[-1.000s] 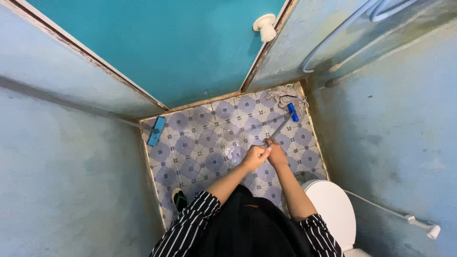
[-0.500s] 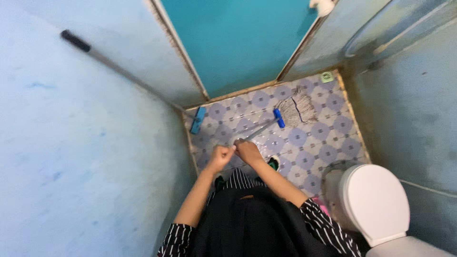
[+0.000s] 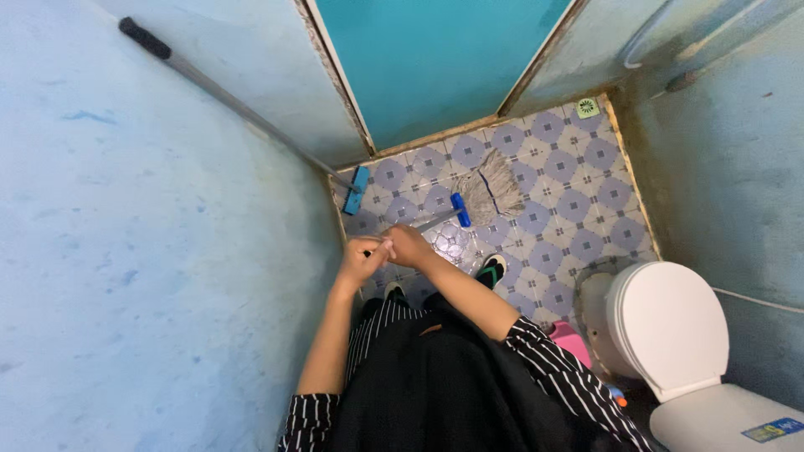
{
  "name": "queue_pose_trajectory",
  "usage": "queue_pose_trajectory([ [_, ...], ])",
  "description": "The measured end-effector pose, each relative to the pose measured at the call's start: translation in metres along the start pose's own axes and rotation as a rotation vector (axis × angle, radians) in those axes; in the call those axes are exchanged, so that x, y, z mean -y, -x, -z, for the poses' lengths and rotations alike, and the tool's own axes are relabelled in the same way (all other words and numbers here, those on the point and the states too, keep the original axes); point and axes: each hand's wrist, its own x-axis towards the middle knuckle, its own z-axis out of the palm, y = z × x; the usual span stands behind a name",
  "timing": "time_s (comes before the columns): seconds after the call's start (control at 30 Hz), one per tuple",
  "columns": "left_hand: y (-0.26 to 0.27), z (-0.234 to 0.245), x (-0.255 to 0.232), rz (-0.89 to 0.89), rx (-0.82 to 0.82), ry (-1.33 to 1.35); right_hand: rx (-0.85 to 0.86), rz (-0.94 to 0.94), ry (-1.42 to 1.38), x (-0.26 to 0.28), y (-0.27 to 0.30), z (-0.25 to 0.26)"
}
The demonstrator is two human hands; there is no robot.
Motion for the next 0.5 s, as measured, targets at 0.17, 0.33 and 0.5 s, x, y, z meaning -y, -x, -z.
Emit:
queue_pose_trajectory([
  [0.17, -0.004, -0.038, 0.023, 0.224, -0.054, 0.034, -0.062, 0.061, -0.084, -0.012, 0.021, 0.033],
  [0.33, -0.022, -0.103, 0.050, 0.121, -0.129, 0.098, -0.025, -0.023, -0.107, -0.063, 0.045, 0.068],
  [0.5, -0.072, -0.192, 0.088, 0.180, -0.057, 0.112, -0.008, -0.155, -0.005, -0.163, 0.072, 0.115],
])
